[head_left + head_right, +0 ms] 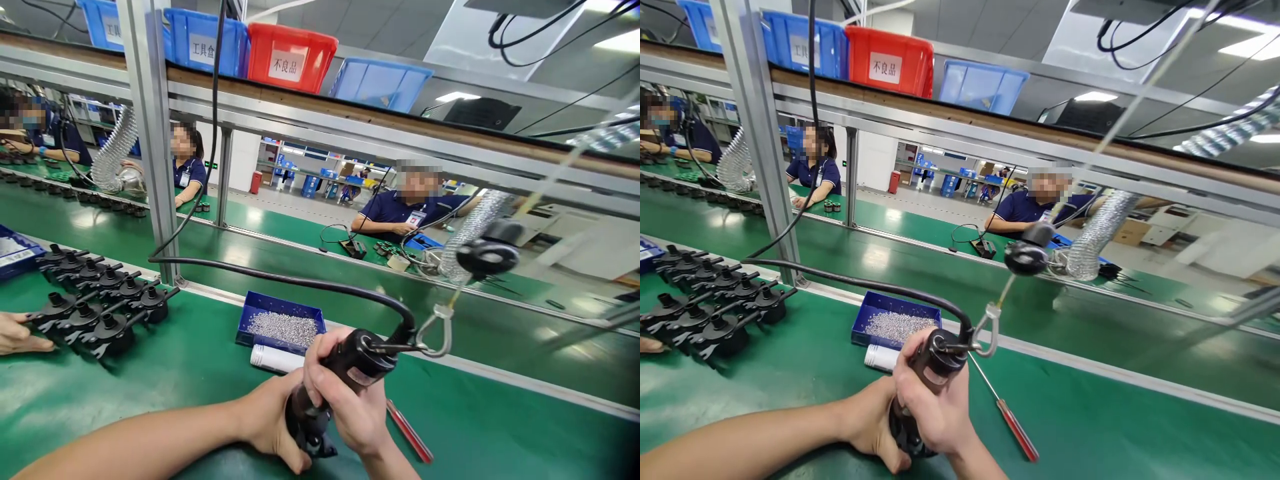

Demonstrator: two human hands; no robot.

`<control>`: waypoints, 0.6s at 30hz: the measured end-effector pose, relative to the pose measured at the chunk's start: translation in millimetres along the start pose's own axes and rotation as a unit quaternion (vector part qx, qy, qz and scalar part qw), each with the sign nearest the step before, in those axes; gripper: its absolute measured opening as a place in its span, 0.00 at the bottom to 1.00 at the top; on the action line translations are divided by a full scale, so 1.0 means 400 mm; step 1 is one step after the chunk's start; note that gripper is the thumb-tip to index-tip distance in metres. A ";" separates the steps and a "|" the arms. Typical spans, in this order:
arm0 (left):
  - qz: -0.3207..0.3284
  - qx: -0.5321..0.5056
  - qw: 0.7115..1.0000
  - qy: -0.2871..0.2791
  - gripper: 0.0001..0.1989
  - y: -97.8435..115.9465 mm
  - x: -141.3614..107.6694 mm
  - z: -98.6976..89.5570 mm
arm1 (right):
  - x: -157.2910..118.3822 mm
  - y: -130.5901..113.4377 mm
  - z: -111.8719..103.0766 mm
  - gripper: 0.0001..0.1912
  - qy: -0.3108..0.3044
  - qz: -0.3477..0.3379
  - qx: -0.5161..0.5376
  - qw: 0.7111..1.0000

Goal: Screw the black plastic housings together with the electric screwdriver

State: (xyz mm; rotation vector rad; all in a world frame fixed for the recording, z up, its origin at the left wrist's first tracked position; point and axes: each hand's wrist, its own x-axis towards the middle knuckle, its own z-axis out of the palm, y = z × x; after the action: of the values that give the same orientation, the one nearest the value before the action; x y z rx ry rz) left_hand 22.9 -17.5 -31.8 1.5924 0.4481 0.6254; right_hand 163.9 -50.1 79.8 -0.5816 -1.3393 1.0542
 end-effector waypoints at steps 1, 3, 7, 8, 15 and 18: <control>-0.006 -0.006 1.000 0.000 0.44 0.000 0.000 0.002 | -0.002 0.002 0.005 0.09 0.010 -0.007 -0.006 1.000; -0.012 -0.010 1.000 -0.001 0.44 -0.003 -0.001 0.005 | -0.001 0.005 0.011 0.09 0.022 -0.013 -0.009 1.000; -0.002 -0.008 1.000 0.013 0.46 -0.007 -0.002 0.005 | 0.006 0.006 0.017 0.09 0.043 -0.009 0.013 0.999; 0.002 -0.007 1.000 0.016 0.46 -0.007 -0.002 0.004 | 0.007 0.006 0.018 0.09 0.044 -0.010 0.018 0.999; 0.009 0.007 1.000 0.008 0.41 -0.016 0.003 0.002 | 0.000 0.016 0.010 0.06 0.020 -0.001 -0.029 0.999; 0.037 0.003 0.999 0.011 0.42 -0.026 0.007 0.004 | -0.004 0.021 0.008 0.07 0.011 0.001 -0.060 0.998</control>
State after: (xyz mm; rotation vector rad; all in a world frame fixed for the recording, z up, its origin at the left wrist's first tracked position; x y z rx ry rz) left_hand 26.9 -15.7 -41.8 1.6155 0.4082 0.6988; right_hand 158.8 -48.4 72.5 -0.6821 -1.3893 0.9705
